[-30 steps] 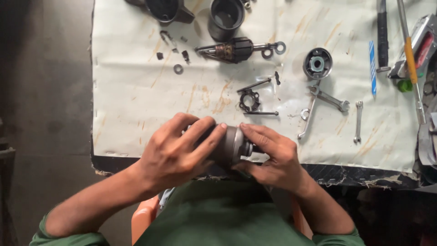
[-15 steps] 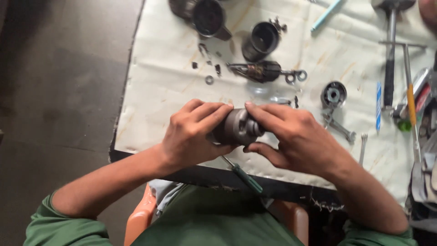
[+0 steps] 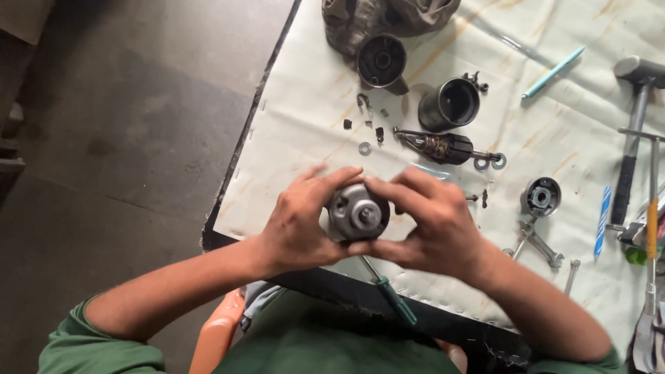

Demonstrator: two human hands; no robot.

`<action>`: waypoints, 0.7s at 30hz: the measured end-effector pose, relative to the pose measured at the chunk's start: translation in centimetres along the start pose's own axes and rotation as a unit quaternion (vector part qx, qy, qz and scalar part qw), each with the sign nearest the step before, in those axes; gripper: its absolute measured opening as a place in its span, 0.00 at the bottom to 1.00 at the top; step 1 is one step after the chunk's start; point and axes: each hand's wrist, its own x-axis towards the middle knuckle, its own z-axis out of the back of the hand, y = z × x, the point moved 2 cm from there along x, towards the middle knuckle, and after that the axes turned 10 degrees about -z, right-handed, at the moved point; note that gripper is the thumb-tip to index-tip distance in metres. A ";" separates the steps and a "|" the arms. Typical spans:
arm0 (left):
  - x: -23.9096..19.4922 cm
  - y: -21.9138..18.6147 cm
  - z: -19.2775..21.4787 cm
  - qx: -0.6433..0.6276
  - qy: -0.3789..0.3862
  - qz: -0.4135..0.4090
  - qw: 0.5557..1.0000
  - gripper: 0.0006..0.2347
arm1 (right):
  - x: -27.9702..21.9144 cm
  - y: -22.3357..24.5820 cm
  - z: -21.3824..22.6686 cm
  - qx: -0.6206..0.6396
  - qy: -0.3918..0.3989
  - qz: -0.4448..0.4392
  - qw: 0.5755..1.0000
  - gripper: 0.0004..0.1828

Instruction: The person is assembling and disassembling components of an electric motor on a workshop workbench.

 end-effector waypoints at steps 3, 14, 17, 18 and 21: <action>0.5 0.1 0.2 -0.050 -0.005 -0.026 0.998 0.33 | -1.7 -0.4 0.0 0.026 -0.020 -0.026 0.999 0.50; 2.7 2.0 0.0 -0.116 0.068 -0.034 0.990 0.33 | -15.0 -11.4 3.1 0.045 -0.224 -0.142 0.963 0.32; 3.9 2.1 -0.7 -0.121 0.079 -0.048 0.988 0.32 | -17.6 -13.4 6.0 0.034 -0.283 -0.205 0.936 0.26; 4.2 2.2 -1.0 -0.121 0.079 -0.042 0.989 0.31 | -18.6 -14.0 7.1 0.030 -0.308 -0.218 0.926 0.22; 5.1 2.6 -1.9 -0.121 0.089 -0.026 0.988 0.28 | -20.7 -14.9 8.6 -0.012 -0.287 -0.257 0.923 0.14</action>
